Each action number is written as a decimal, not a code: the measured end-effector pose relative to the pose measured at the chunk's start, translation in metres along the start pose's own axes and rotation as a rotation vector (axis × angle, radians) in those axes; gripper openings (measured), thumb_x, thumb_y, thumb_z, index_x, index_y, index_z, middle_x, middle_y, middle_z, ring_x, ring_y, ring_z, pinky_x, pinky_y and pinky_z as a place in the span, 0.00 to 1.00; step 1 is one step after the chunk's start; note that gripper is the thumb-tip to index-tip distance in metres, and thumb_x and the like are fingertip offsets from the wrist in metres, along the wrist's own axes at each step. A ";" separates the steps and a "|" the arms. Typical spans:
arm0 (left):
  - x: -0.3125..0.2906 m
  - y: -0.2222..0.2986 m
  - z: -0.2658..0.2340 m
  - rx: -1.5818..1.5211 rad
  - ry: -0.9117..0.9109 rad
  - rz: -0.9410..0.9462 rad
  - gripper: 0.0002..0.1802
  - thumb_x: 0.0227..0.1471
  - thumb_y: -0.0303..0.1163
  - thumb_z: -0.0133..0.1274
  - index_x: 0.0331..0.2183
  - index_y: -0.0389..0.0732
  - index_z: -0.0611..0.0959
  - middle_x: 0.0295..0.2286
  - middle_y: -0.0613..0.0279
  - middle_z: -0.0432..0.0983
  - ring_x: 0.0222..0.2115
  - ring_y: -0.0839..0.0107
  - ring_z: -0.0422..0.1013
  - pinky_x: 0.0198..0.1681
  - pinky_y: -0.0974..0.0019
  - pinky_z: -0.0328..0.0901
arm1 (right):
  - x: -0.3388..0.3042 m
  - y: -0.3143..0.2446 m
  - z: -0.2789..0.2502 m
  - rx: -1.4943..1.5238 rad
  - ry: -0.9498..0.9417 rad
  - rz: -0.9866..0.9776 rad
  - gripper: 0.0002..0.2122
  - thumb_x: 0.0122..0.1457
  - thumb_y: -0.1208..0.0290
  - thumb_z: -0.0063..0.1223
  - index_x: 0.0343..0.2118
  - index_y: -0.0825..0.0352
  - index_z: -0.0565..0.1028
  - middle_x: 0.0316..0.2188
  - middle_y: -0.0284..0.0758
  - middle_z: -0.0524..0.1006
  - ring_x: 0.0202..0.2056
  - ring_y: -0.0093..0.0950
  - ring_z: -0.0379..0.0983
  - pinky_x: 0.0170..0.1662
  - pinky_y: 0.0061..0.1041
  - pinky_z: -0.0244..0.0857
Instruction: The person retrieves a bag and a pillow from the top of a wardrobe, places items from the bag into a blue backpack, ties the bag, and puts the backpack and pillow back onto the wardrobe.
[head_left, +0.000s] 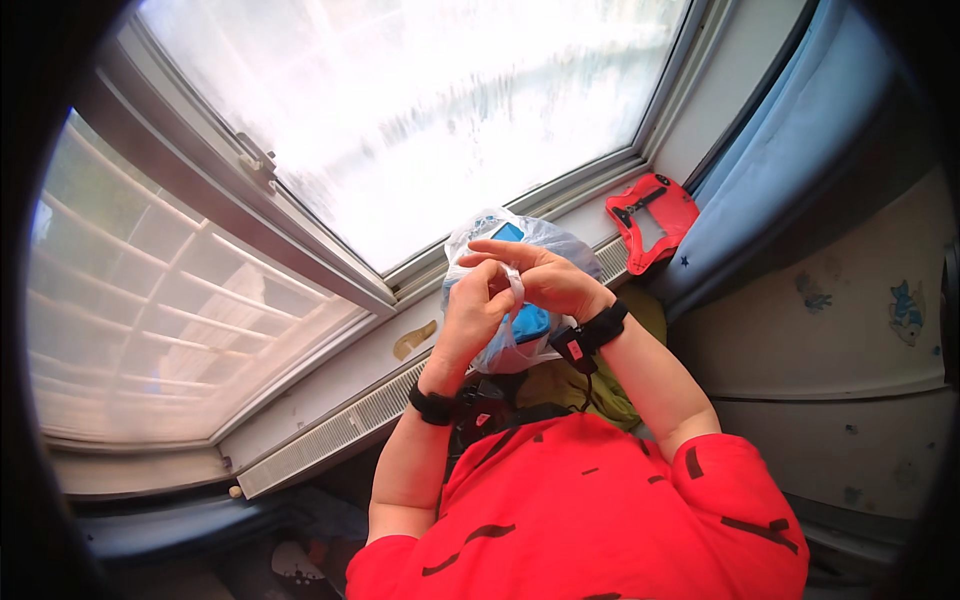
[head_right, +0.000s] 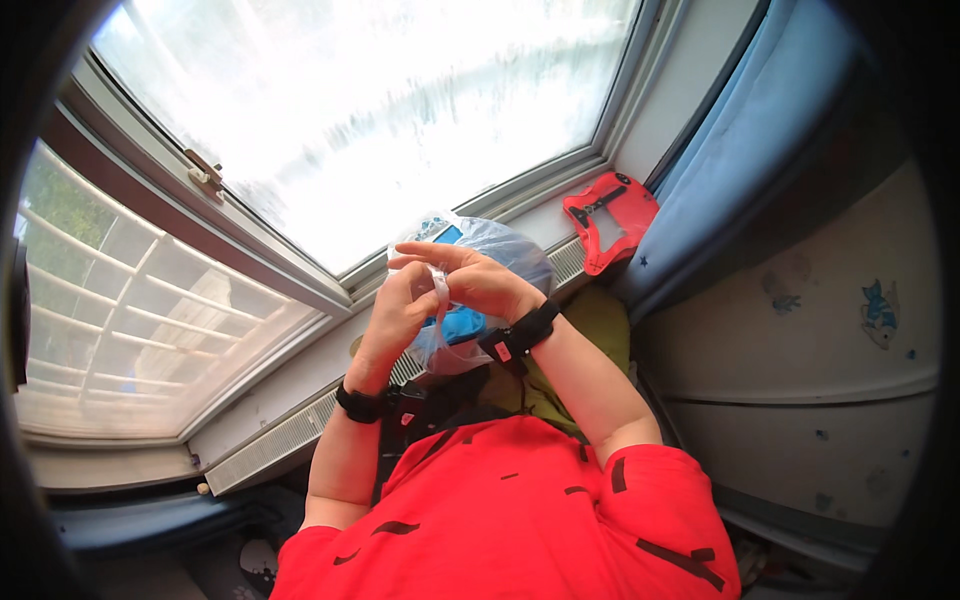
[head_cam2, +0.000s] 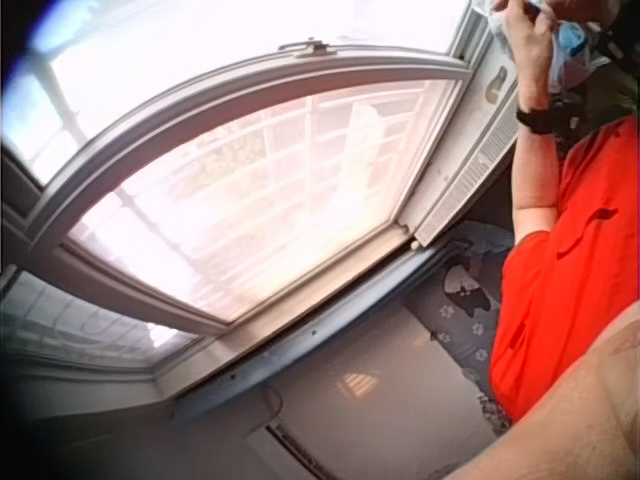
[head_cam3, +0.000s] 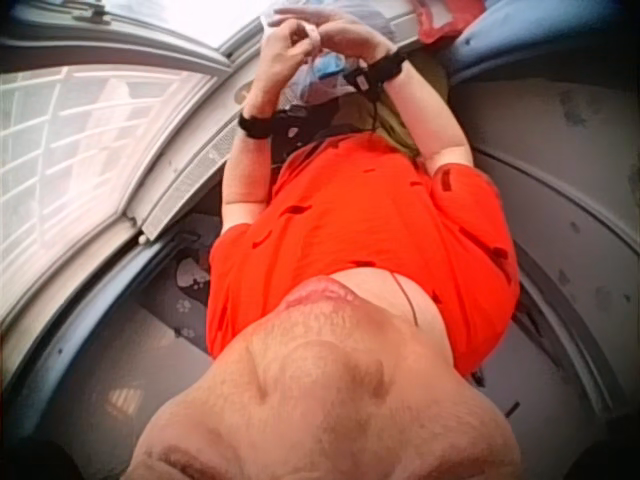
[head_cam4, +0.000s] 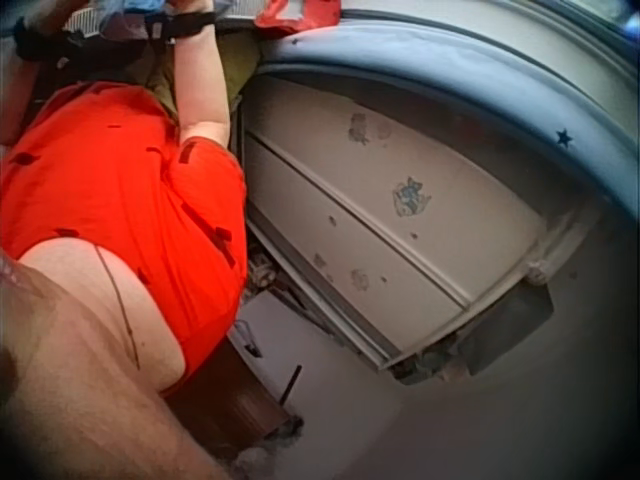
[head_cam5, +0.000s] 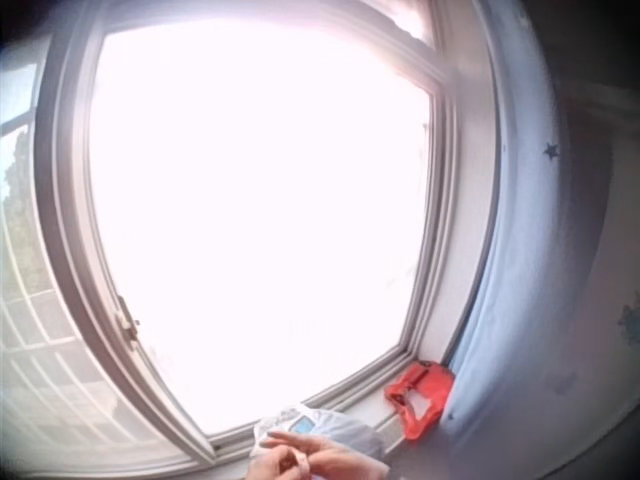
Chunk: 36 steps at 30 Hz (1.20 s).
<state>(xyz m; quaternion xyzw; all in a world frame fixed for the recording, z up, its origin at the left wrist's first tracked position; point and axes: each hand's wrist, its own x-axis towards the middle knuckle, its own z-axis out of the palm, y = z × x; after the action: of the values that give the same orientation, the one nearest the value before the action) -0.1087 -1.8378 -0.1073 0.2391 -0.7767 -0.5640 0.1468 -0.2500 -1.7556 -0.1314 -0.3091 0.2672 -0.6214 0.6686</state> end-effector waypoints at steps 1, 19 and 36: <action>-0.003 0.004 -0.002 0.003 0.000 -0.001 0.06 0.46 0.21 0.48 0.30 0.30 0.75 0.24 0.55 0.77 0.28 0.68 0.75 0.31 0.69 0.68 | 0.001 -0.001 -0.002 0.002 -0.001 -0.002 0.32 0.47 0.86 0.41 0.60 0.69 0.59 0.57 0.42 0.64 0.52 0.29 0.67 0.52 0.27 0.63; -0.009 -0.117 0.054 0.263 -0.208 0.216 0.31 0.47 0.50 0.53 0.52 0.49 0.73 0.56 0.53 0.59 0.56 0.55 0.55 0.55 0.44 0.50 | -0.007 0.011 0.035 -0.478 0.118 0.034 0.21 0.50 0.73 0.53 0.49 0.74 0.70 0.27 0.26 0.68 0.31 0.14 0.65 0.34 0.14 0.59; 0.008 -0.108 0.045 0.542 -0.148 0.347 0.25 0.51 0.39 0.50 0.52 0.46 0.73 0.53 0.52 0.65 0.56 0.52 0.55 0.59 0.46 0.43 | 0.012 0.021 0.035 -0.448 0.351 -0.005 0.11 0.54 0.70 0.52 0.36 0.72 0.75 0.30 0.31 0.74 0.31 0.18 0.68 0.35 0.17 0.62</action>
<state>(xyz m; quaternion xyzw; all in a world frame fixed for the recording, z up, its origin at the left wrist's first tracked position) -0.1157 -1.8325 -0.2241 0.0919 -0.9362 -0.3191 0.1150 -0.2095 -1.7640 -0.1237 -0.3374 0.5089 -0.5924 0.5256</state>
